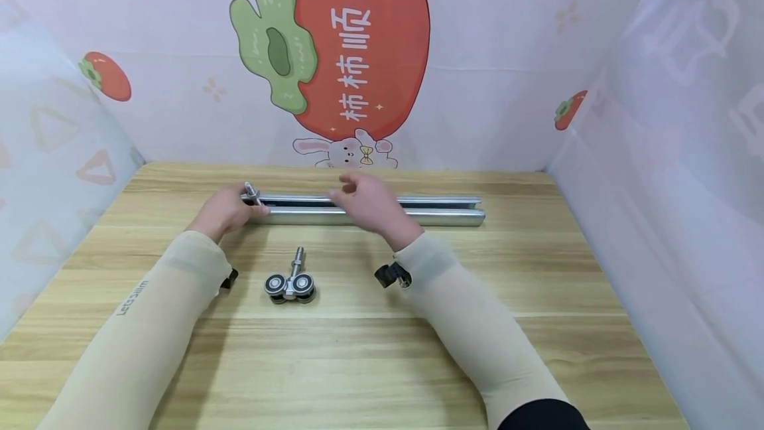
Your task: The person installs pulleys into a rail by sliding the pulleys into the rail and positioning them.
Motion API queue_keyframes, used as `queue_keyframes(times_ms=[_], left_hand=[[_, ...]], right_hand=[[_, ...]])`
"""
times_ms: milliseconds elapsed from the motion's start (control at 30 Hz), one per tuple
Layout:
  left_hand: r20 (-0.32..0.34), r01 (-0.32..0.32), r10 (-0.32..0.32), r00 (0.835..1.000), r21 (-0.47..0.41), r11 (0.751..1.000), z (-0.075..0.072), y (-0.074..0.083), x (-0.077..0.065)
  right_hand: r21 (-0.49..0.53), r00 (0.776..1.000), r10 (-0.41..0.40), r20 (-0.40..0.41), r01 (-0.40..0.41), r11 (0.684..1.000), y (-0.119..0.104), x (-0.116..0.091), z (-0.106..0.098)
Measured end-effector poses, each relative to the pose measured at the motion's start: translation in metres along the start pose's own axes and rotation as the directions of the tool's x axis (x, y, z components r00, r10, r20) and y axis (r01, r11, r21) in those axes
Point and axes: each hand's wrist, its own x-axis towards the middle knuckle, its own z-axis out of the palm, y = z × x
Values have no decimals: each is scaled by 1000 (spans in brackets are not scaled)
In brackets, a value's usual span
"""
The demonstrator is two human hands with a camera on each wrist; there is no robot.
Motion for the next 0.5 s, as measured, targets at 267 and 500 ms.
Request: queue_keyframes(times_ms=[267,500], left_hand=[[-5,-13,13,1000,5,1000,-1,-3,1],[1,4,-4,1000,9,1000,0,-3,2]], right_hand=[[318,932,168,321,-274,908,5,-3,40],[549,861,242,447,-477,686,13,-1,65]])
